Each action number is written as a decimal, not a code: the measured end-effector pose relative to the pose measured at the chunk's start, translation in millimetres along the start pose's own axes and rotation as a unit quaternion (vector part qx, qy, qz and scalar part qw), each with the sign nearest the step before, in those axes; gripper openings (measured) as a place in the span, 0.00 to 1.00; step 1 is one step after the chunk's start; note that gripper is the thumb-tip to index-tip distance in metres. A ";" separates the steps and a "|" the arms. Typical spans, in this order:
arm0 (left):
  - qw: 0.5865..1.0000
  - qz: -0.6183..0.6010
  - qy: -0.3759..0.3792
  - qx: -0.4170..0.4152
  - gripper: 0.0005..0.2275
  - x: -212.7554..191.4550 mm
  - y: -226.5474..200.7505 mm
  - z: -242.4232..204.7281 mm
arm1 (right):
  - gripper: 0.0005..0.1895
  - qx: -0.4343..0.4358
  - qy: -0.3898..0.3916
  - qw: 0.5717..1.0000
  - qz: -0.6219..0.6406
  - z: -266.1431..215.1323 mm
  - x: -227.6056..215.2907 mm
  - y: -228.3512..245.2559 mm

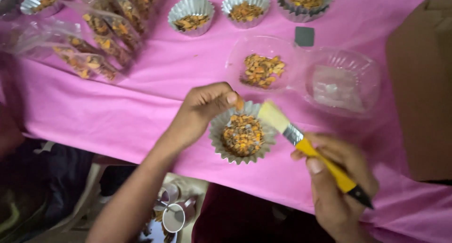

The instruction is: Sorting and placing dried herbs into small paper liners using a brush and hands at a production table.

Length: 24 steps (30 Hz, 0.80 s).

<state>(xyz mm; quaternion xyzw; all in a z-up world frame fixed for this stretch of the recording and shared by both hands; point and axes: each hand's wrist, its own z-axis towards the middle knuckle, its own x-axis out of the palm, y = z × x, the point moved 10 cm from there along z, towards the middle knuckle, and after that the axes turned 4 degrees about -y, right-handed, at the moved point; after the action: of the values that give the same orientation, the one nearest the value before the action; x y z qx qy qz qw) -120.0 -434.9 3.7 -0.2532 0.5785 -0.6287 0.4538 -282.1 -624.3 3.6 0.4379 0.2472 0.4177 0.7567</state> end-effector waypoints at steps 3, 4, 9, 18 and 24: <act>0.998 -0.051 -0.016 -0.018 0.11 3.1 -0.1 -16.5 | 0.17 0.013 0.005 0.999 0.037 12.5 14.6 8.6; 0.997 -0.065 -0.038 -0.017 0.11 -0.4 0.9 -19.1 | 0.16 -0.027 0.077 0.995 0.050 13.8 30.8 11.8; 0.988 -0.127 -0.090 0.009 0.07 -9.5 5.0 -28.4 | 0.16 -0.026 0.165 0.986 -0.011 8.1 45.9 10.1; 0.972 -0.197 -0.108 0.065 0.08 -5.4 -1.5 -36.3 | 0.12 -0.082 0.160 0.980 -0.085 5.5 45.5 30.6; 0.985 -0.109 -0.136 -0.001 0.14 -1.5 2.3 -41.9 | 0.14 -0.157 0.192 0.966 -0.071 -2.9 57.8 43.3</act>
<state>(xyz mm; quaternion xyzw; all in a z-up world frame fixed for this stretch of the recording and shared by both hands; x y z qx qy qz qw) -154.0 -412.5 -6.7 -0.3983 0.4805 -0.6337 0.4570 -271.7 -562.3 39.3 0.2069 0.3497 0.4723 0.7822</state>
